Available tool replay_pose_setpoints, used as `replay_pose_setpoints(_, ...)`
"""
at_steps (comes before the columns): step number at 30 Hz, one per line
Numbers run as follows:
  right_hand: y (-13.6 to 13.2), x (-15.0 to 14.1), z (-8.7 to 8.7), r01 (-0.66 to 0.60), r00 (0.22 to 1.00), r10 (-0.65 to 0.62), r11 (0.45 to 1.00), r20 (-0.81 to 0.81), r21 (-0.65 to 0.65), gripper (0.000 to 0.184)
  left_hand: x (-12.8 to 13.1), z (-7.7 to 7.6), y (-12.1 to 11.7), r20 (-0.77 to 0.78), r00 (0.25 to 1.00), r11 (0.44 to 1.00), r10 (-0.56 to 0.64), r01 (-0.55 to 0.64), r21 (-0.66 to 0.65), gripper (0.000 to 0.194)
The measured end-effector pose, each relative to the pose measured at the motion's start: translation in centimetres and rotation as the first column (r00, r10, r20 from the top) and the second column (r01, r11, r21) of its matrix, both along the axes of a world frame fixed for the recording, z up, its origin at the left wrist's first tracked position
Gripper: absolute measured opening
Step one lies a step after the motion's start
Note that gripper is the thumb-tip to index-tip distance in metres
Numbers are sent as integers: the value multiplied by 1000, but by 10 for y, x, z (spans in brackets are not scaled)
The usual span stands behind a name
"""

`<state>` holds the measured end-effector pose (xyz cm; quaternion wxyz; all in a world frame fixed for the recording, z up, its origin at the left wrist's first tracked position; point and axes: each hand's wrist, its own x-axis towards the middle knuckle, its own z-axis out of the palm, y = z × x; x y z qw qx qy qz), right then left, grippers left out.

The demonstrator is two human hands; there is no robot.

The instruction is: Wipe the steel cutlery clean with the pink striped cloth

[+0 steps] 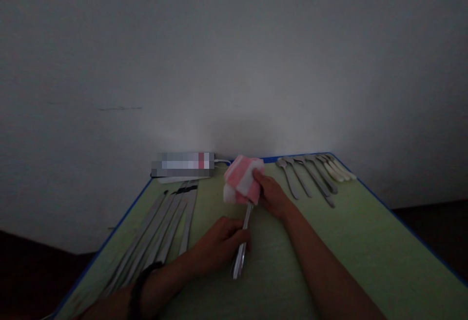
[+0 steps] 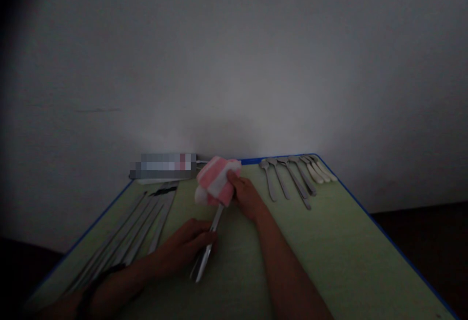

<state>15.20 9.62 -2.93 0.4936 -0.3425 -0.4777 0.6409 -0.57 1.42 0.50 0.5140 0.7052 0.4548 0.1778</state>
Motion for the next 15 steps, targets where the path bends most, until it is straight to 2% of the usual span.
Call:
replay_pose_setpoints(2,0,0,-1,-24,998,22,999,-64,-26,46,2,-3,0,66,997,997,43,-39,-60,29)
replay_pose_setpoints(5,-2,2,0,-93,995,92,996,30,16,42,4,-9,2,134,984,990,116,-105,-92,32)
replay_pose_setpoints(9,-3,3,-1,-102,989,98,994,109,38,42,4,-12,5,75,982,984,172,-169,-46,32)
replay_pose_setpoints(12,-1,1,-5,-25,999,24,1000,41,9,44,3,-8,5,22,987,986,160,-161,32,30)
replay_pose_setpoints(15,4,0,-6,120,991,-122,992,-58,-42,45,2,-6,5,9,993,992,120,-120,47,28)
